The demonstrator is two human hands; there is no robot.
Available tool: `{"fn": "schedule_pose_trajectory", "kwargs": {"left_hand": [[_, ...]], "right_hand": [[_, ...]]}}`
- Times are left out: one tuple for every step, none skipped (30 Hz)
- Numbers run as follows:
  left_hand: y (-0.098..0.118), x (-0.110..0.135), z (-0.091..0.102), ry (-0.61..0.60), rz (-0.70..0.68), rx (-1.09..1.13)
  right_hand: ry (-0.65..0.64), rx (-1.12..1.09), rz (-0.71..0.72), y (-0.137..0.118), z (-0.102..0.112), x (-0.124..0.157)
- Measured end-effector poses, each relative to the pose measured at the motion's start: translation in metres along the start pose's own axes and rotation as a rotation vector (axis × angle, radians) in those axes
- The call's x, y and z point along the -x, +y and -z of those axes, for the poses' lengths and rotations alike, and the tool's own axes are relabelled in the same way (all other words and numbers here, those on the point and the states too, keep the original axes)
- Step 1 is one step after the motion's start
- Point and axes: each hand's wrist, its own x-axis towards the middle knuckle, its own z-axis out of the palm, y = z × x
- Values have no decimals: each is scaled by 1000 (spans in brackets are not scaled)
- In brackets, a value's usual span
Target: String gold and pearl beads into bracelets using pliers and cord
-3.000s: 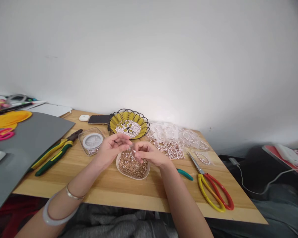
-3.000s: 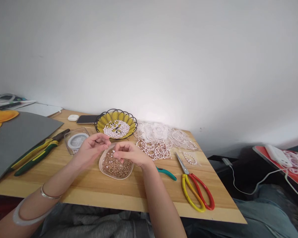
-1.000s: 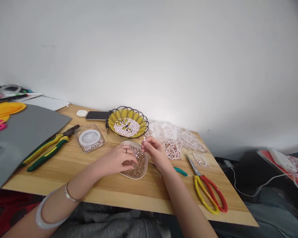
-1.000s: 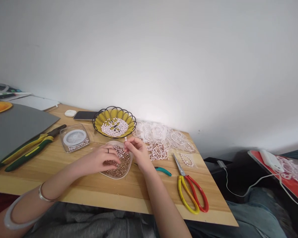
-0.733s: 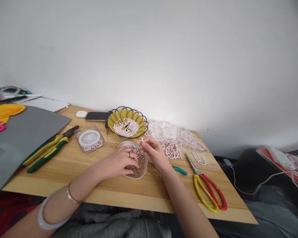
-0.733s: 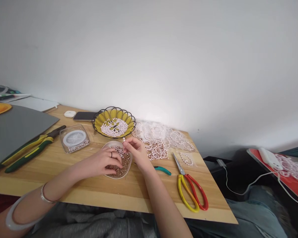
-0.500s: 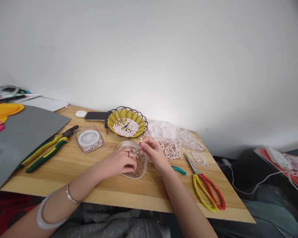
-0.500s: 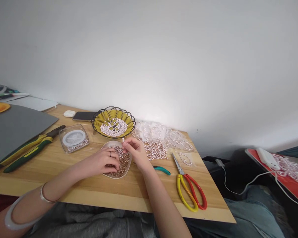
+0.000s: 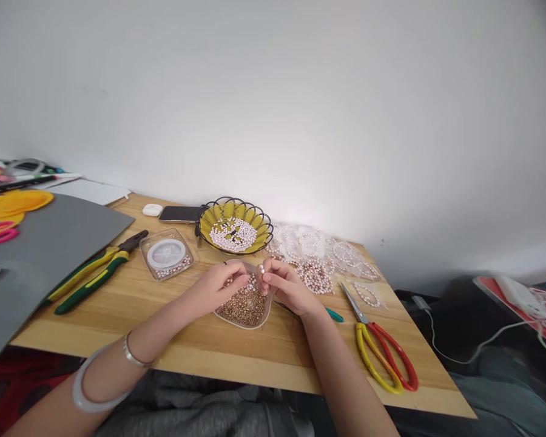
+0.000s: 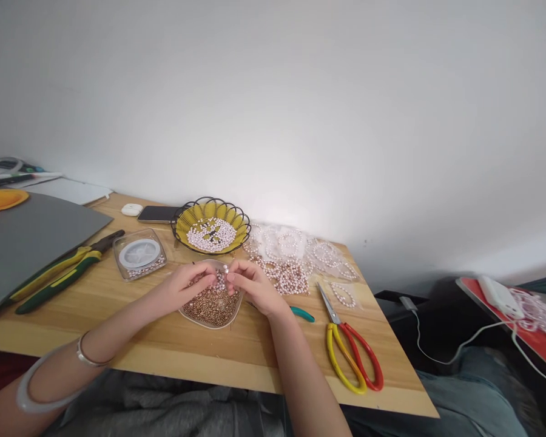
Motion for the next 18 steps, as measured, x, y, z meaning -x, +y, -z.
{"fn": "schedule_pose_trajectory", "kwargs": {"left_hand": [[0,-1,1,0,2,16],[0,-1,1,-8,-3,33],[0,-1,1,-21,-11,52],[0,-1,1,-36,-20,72],[0,-1,1,-46,-25,94],[0,-1,1,-49,-24,117],[0,-1,1,-43,-17,142],[-1,0,0,-27,-2,169],[-1,0,0,-6,18,199],[-2,0,0,17,39,236],[-2,0,1,40,58,279],[-3,0,1,60,74,328],[-3,-1,2,77,84,381],[-3,-1,3,92,90,436],[-2,-2,4,103,94,489],[-2,-2,5,113,98,539],[-1,-2,6,122,102,585],[-1,-3,7,129,106,628]], "right_hand": [[-22,1,-9,0,0,1],[-39,0,-14,0,0,1],[-51,-2,-17,1,1,1],[-61,-5,-19,1,1,1],[-68,-8,-19,2,1,1],[-74,-11,-18,2,1,1],[-81,-13,-17,2,2,1],[-89,-15,-17,2,2,1],[-101,-15,-20,2,3,1],[-116,-14,-26,2,3,2],[-136,-13,-36,2,4,2],[-160,-12,-48,2,4,3],[-185,-11,-60,3,5,3],[-208,-13,-72,3,5,4],[-228,-16,-83,4,6,5],[-246,-20,-91,5,6,5],[-261,-24,-99,6,7,6],[-275,-27,-106,6,7,6]]}}
